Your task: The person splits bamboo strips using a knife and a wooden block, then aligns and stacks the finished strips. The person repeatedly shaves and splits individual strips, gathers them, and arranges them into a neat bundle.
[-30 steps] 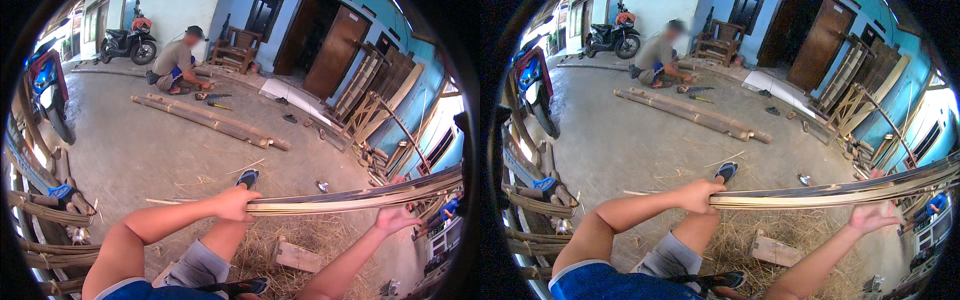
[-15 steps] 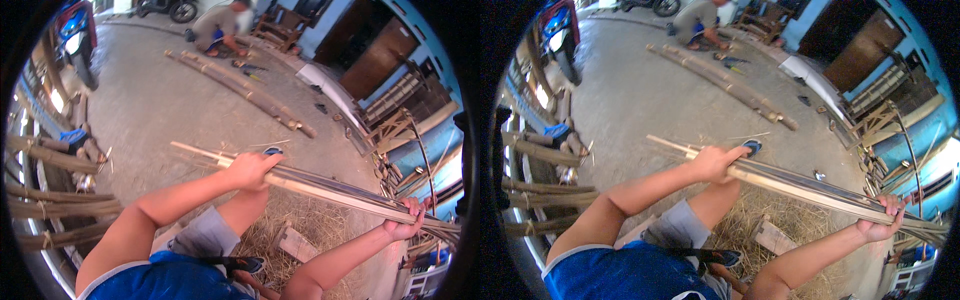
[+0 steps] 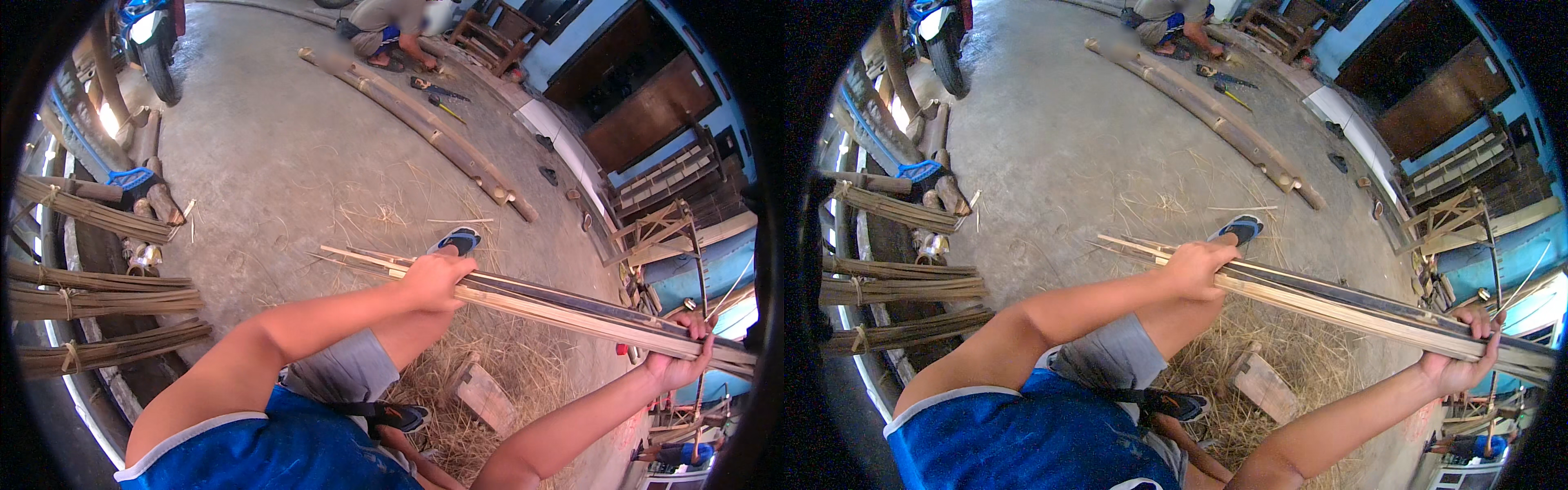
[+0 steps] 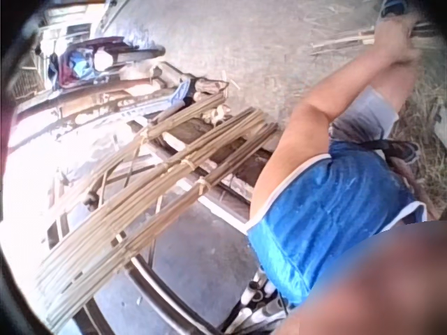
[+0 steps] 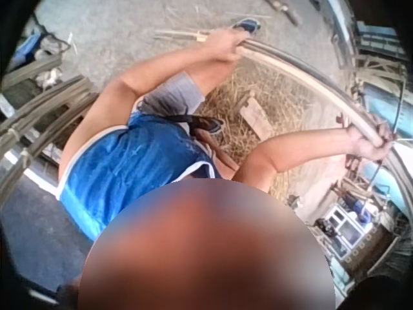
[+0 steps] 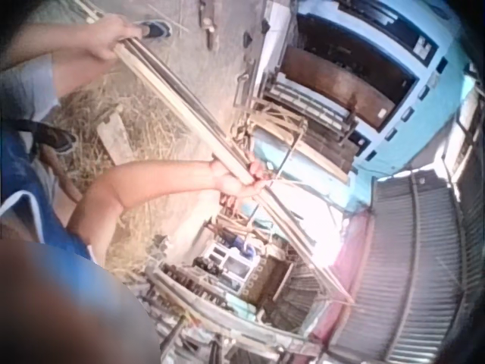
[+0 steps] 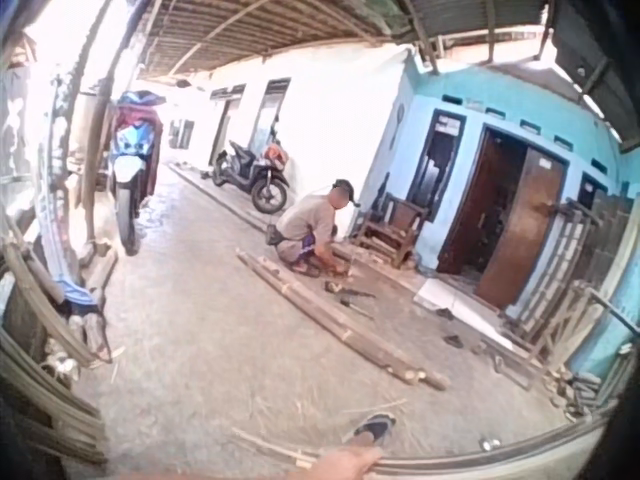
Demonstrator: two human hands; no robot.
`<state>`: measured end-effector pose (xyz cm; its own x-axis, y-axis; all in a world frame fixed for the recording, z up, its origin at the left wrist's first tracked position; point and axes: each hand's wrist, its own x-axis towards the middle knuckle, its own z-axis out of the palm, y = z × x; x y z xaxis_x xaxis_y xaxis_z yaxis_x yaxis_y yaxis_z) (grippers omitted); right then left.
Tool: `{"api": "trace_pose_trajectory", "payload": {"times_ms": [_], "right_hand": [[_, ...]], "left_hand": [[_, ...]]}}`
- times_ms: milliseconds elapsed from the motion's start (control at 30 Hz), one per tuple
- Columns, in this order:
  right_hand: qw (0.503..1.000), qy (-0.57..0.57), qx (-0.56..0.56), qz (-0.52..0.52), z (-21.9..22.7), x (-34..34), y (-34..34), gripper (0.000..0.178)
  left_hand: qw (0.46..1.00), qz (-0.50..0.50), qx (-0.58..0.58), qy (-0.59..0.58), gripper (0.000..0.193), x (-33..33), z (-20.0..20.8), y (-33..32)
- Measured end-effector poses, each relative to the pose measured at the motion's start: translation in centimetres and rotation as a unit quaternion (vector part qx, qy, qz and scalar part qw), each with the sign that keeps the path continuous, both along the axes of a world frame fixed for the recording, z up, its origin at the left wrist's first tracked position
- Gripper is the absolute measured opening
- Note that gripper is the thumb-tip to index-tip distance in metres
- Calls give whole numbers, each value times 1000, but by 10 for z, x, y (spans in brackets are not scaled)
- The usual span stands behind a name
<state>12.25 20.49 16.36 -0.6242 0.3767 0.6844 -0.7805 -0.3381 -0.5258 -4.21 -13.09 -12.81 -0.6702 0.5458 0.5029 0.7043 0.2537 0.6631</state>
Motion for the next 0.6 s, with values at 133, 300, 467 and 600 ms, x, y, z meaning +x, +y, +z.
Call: {"api": "trace_pose_trajectory", "payload": {"times_ms": [133,300,467,600], "right_hand": [[999,15,32,34,14,-19,-18,36],[994,-1,1,-108,8,-40,-70,49],[997,46,19,-58,2,-44,-100,67],[986,68,126,91,4,-46,-95,64]], "left_hand": [[999,-24,30,-27,50,-5,-9,-6],[998,-35,21,-54,53,-19,-26,-28],[997,-71,29,-29,69,-25,-31,-41],[989,-135,39,-32,78,-39,-24,-51]]}}
